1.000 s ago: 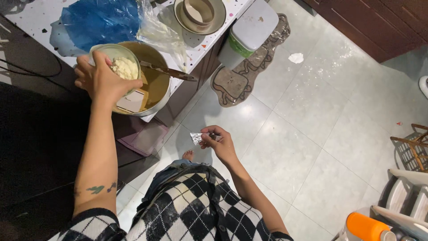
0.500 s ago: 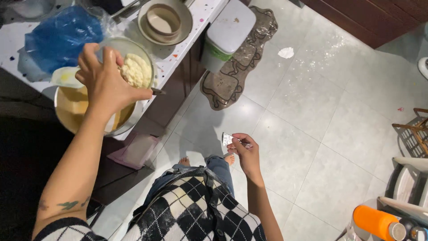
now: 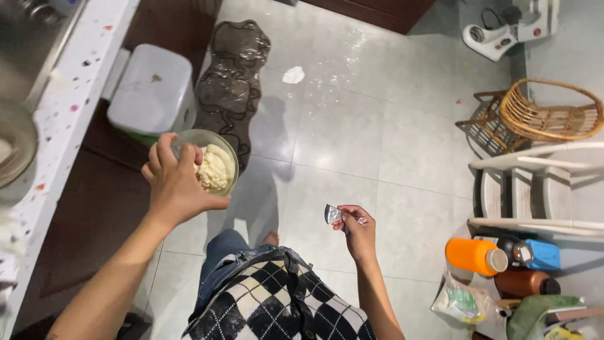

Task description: Filling pastry bags with batter, retrieving cheese from the refrigerator, and organizing baking ingredients in a kitchen.

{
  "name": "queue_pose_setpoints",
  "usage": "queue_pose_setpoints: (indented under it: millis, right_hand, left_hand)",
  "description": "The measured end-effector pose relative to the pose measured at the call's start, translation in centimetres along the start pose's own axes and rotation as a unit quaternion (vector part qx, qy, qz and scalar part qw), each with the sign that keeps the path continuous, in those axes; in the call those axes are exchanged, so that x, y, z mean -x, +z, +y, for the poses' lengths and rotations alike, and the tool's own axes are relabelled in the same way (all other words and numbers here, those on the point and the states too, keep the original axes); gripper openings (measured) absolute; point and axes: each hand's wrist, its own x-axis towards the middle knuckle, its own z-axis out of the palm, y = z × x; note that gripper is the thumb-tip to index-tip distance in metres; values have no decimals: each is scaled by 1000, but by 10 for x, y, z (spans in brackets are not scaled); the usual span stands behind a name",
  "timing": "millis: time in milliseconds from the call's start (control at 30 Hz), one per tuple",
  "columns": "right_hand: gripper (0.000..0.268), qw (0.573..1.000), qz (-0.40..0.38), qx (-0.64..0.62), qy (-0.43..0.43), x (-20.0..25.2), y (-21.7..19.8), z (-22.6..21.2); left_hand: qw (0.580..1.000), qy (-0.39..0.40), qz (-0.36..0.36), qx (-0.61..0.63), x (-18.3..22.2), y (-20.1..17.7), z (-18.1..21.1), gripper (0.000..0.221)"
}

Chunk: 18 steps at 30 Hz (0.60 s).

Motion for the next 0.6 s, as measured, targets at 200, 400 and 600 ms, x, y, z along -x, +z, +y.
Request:
queue_pose_setpoints:
  millis: [200, 400, 600]
  right_hand:
    - [18, 998, 28, -40, -26, -78, -37, -39]
    - [15, 989, 55, -134, -13, -189, -59, -70]
    - [10, 964, 141, -227, 15, -309, -78, -119]
  left_hand:
    - [996, 26, -88, 8, -104, 77, 62, 92]
    - [989, 60, -128, -35, -237, 141, 100, 91]
    - [984, 116, -127, -37, -392, 163, 159, 92]
